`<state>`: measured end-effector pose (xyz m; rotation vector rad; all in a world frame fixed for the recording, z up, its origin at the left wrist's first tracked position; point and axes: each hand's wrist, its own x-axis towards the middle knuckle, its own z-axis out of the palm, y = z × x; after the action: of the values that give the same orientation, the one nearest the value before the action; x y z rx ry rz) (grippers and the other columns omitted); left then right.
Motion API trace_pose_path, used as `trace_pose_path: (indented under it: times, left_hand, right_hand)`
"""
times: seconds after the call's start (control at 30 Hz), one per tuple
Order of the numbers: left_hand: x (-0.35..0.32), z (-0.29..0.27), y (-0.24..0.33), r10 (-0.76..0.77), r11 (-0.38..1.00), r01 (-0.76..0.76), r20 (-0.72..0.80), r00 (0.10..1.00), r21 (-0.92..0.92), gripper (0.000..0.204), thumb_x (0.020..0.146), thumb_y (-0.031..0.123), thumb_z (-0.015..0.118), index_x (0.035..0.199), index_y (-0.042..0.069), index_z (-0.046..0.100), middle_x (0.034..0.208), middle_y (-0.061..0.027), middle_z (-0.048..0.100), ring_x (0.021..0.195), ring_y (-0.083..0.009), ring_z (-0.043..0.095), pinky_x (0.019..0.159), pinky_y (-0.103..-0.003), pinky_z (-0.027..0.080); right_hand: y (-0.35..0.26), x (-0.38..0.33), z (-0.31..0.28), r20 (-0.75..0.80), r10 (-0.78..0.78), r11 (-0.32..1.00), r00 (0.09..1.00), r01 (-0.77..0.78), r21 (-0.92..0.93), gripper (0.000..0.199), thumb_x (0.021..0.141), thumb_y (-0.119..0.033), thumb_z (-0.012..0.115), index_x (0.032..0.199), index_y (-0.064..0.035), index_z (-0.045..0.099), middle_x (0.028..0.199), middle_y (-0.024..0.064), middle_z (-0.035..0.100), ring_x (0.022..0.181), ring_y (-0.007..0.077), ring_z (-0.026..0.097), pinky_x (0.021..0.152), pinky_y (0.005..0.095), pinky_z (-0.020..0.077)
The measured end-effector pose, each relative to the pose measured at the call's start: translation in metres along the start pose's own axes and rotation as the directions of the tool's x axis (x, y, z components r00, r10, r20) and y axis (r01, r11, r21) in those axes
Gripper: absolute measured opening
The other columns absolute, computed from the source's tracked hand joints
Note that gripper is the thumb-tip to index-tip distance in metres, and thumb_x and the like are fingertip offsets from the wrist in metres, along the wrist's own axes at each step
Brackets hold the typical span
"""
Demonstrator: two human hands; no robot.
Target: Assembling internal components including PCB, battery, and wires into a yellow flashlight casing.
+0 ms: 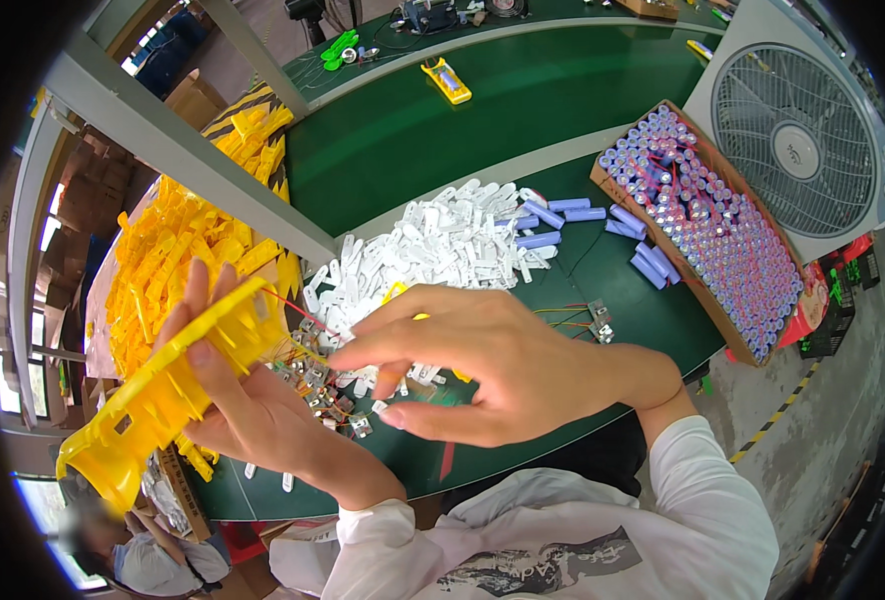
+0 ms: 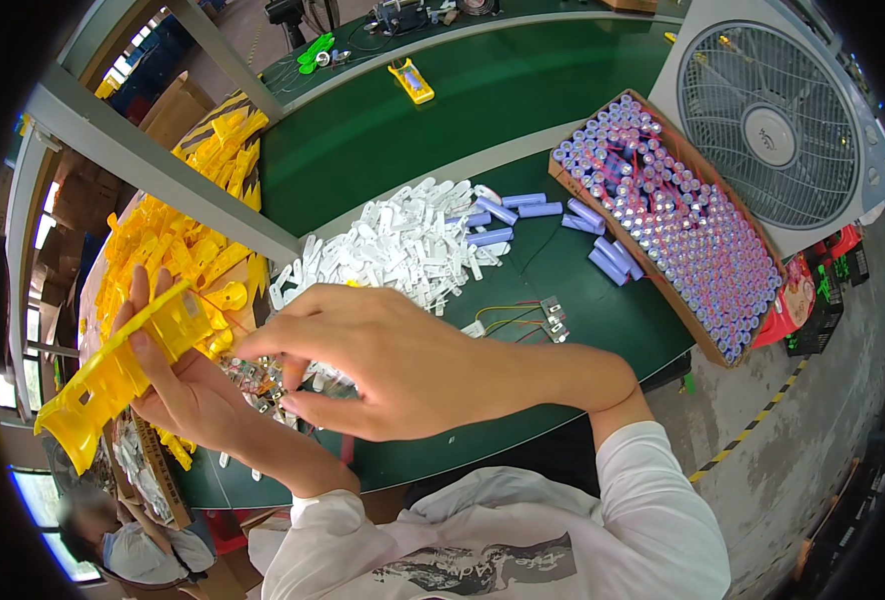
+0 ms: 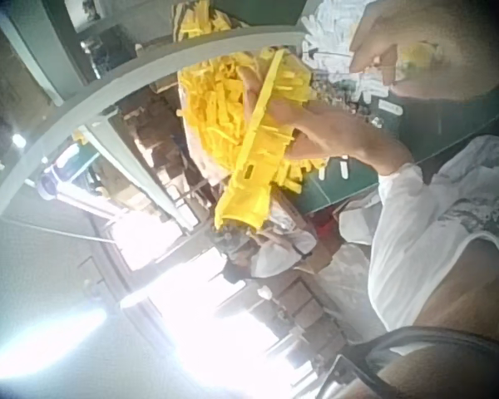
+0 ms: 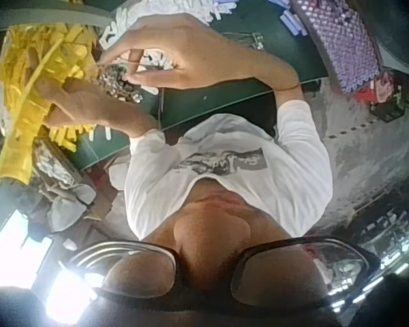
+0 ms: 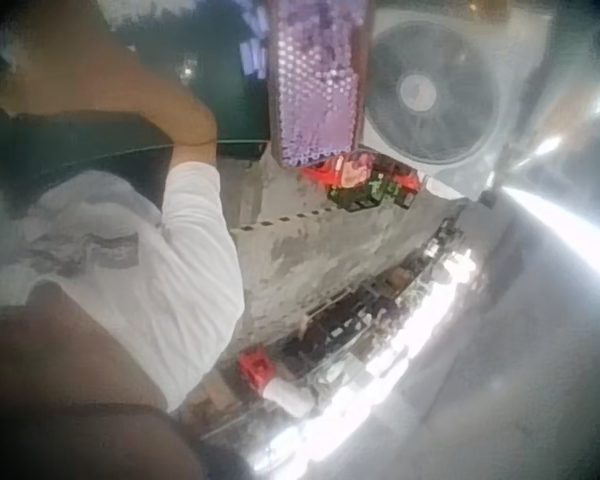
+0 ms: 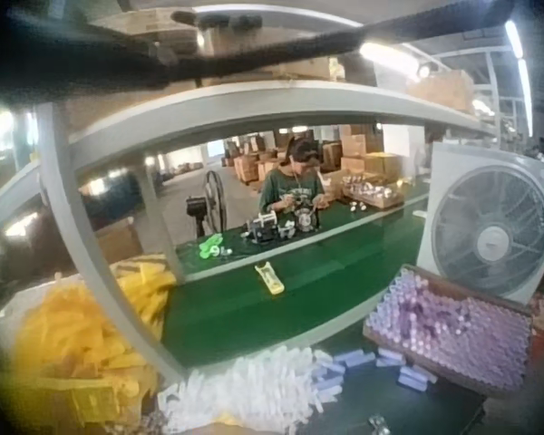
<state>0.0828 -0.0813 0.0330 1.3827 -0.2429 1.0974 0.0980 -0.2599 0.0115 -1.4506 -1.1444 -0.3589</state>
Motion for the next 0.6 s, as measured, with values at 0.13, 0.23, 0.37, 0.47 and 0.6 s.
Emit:
trace_pose_path:
  times: [0.13,0.23,0.37,0.47,0.6]
  left_hand:
    - [0.008,-0.002,-0.008,-0.032,0.999,0.033,-0.085,0.996,0.012,0.038,0.096,0.016,0.055,0.122,-0.011,0.051,0.118,-0.0302,0.059,0.102,-0.0361,0.064,0.086,-0.044,0.055]
    - [0.005,0.007,-0.006,-0.113,0.993,0.114,-0.068,0.991,0.024,0.042,0.094,0.012,0.057,0.127,-0.012,0.047,0.116,-0.0279,0.06,0.105,-0.0346,0.063,0.087,-0.044,0.055]
    - [0.009,0.015,-0.004,-0.069,0.998,0.069,-0.042,0.997,-0.002,0.041,0.094,0.004,0.055,0.13,-0.011,0.041,0.133,-0.0193,0.049,0.111,-0.0343,0.061,0.094,-0.047,0.052]
    - [0.014,0.009,-0.007,-0.184,0.981,0.183,-0.01,0.983,-0.059,0.043,0.091,0.002,0.059,0.129,-0.011,0.043,0.105,-0.0237,0.065,0.094,-0.0302,0.068,0.085,-0.038,0.056]
    - [0.011,0.009,-0.01,-0.32,0.946,0.312,0.096,0.942,0.088,0.035,0.092,0.003,0.058,0.124,-0.009,0.048,0.105,-0.0221,0.066,0.092,-0.0256,0.069,0.082,-0.034,0.056]
  right_hand:
    - [-0.011,0.003,-0.026,0.368,0.407,0.849,0.836,-0.495,0.186,0.034,0.081,-0.011,0.07,0.114,-0.0035,0.063,0.09,0.0087,0.07,0.079,0.0194,0.069,0.079,0.0319,0.0513]
    - [-0.01,-0.001,-0.028,0.309,0.347,0.812,0.885,-0.449,0.372,0.03,0.088,-0.019,0.064,0.112,-0.0016,0.059,0.08,0.0074,0.069,0.071,0.0121,0.065,0.068,0.0268,0.048]
    - [-0.009,-0.001,-0.033,0.217,0.424,0.568,0.879,-0.445,0.692,0.03,0.092,-0.019,0.06,0.114,0.0021,0.056,0.081,0.0058,0.067,0.072,0.0073,0.06,0.064,0.0219,0.0442]
    - [0.001,0.0,-0.046,0.135,0.379,0.567,0.916,-0.345,0.748,0.037,0.086,-0.014,0.065,0.116,0.0053,0.056,0.088,0.0071,0.066,0.077,0.0082,0.06,0.068,0.0225,0.0457]
    - [-0.007,0.009,-0.043,0.01,0.421,0.686,0.907,-0.326,0.65,0.051,0.072,-0.005,0.074,0.119,0.0076,0.058,0.1,0.0079,0.064,0.085,0.009,0.059,0.082,0.0252,0.049]
